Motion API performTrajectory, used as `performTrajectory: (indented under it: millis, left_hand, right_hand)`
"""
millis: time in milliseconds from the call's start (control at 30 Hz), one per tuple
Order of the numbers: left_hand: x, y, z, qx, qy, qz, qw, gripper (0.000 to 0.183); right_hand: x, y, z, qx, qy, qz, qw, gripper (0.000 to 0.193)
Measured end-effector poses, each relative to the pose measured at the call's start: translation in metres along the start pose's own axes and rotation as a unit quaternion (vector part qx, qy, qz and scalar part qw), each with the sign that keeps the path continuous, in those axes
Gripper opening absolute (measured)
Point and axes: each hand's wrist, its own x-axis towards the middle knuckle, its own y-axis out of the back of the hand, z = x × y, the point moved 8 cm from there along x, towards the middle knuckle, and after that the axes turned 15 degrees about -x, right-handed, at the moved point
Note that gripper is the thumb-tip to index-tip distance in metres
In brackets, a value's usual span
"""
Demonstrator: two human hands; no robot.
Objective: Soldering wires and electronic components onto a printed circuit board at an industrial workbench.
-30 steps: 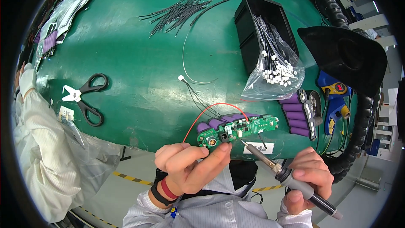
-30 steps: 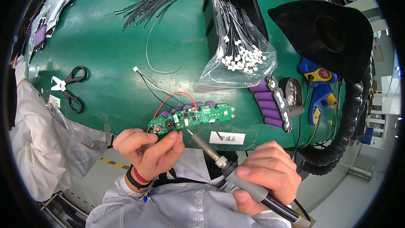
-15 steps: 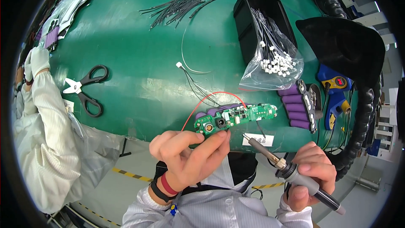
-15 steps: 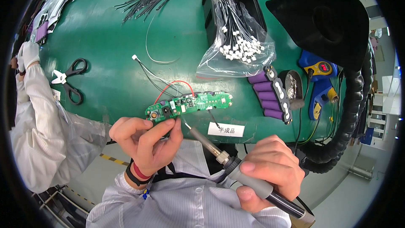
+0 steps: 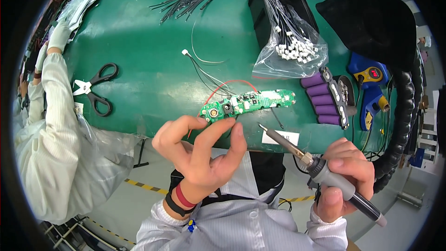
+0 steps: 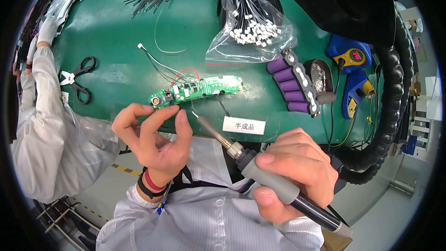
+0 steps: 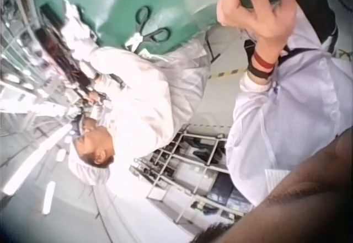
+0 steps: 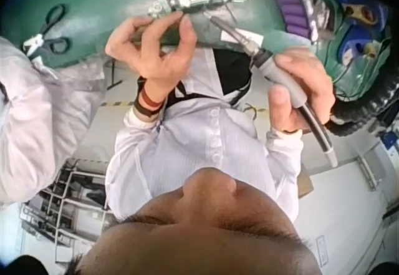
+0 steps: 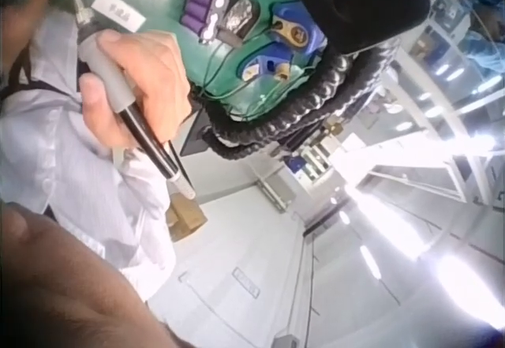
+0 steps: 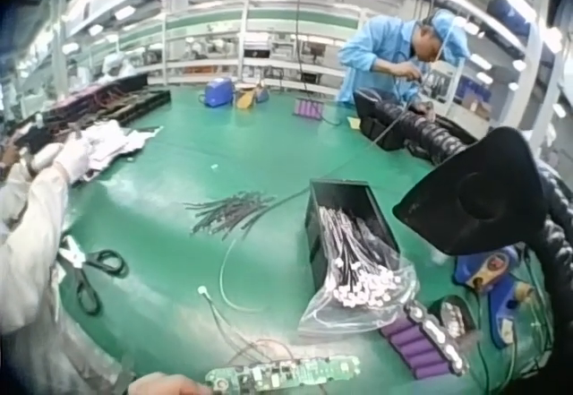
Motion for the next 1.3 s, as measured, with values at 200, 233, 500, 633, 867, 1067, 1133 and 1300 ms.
performTrajectory:
  millis: [200,233,500,633,867,1067,1133,1300]
  left_hand:
    - [0.003,0.002,0.006,0.001,0.001,-0.003,1.0,0.026]
    - [0.003,0.002,0.005,0.005,0.004,-0.002,1.0,0.026]
    - [0.003,0.0,0.005,0.011,0.01,-0.012,1.0,0.028]
    - [0.002,0.0,0.002,-0.002,0.012,-0.001,1.0,0.028]
    - [0.001,-0.001,0.0,-0.006,0.013,0.002,1.0,0.029]
    - [-0.002,0.0,-0.003,0.007,0.015,0.025,1.0,0.028]
    - [-0.001,0.0,-0.003,0.015,0.016,0.025,0.999,0.027]
    - [-0.002,0.0,-0.004,0.01,0.017,0.04,0.999,0.026]
  right_hand:
    - [0.009,-0.007,-0.003,0.005,0.027,0.002,1.0,0.035]
    - [0.009,-0.009,-0.003,0.006,0.026,0.001,1.0,0.035]
    - [0.01,-0.017,-0.001,-0.018,0.004,-0.021,1.0,0.034]
    - [0.012,-0.02,-0.001,-0.025,0.002,-0.037,0.999,0.034]
    - [0.012,-0.02,-0.002,-0.03,-0.011,-0.034,0.999,0.035]
    - [0.006,-0.014,-0.001,-0.015,-0.025,-0.021,0.999,0.035]
    - [0.007,-0.014,0.0,-0.026,-0.035,-0.025,0.999,0.035]
    - [0.01,-0.02,-0.002,-0.041,-0.036,-0.043,0.998,0.035]
